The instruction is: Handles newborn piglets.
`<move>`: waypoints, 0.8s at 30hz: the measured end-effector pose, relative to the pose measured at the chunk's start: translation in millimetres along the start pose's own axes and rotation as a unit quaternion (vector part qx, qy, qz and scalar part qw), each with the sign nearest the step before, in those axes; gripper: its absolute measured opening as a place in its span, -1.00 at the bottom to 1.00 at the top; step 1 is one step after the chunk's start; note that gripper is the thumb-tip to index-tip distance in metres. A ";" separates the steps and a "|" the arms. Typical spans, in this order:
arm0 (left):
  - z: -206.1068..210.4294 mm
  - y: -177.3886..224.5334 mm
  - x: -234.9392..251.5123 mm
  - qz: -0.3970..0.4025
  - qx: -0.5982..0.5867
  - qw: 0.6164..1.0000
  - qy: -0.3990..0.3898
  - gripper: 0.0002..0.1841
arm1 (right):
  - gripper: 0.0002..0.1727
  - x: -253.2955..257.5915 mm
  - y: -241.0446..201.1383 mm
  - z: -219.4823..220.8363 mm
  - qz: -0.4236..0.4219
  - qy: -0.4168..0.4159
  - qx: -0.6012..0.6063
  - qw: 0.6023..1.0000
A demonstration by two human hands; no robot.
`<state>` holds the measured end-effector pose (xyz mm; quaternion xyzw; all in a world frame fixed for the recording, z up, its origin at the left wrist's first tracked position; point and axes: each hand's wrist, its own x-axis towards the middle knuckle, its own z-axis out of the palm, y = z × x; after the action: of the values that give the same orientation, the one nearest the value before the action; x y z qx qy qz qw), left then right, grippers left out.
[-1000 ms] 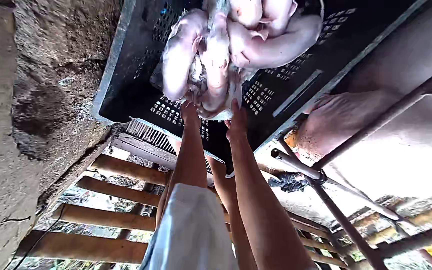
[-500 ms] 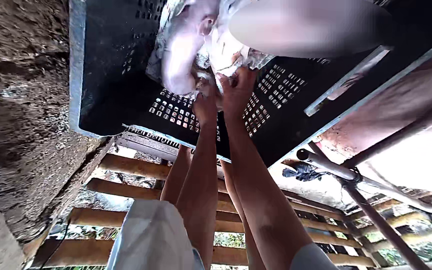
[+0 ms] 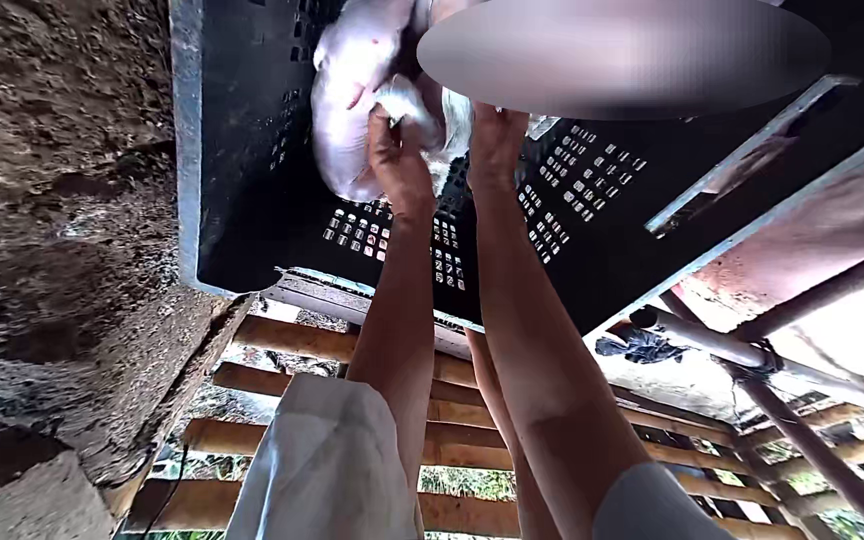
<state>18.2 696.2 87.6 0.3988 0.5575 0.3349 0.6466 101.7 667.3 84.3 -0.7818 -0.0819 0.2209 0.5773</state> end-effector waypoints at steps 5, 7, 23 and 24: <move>17.1 -17.7 19.1 0.070 0.185 0.978 -0.069 -0.48 | -0.24 -0.1 28.7 16.7 -0.050 -0.058 -0.205 0.976; 6.5 -12.6 26.9 0.024 0.318 0.939 -0.128 -0.45 | -0.39 -5.3 36.3 8.3 0.004 -0.105 -0.286 0.952; -10.8 4.2 -94.8 -0.246 0.634 0.571 -0.460 -0.66 | -0.31 -83.0 1.7 -69.2 0.335 -0.051 -0.531 0.777; -12.1 6.2 -101.3 -0.219 0.650 0.558 -0.468 -0.66 | -0.23 -84.2 -4.1 -67.8 0.293 -0.057 -0.528 0.795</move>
<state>-9.3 611.9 138.3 0.6772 0.3133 -0.5037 0.4353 57.3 577.6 125.2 -0.9379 0.0143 0.3458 -0.0234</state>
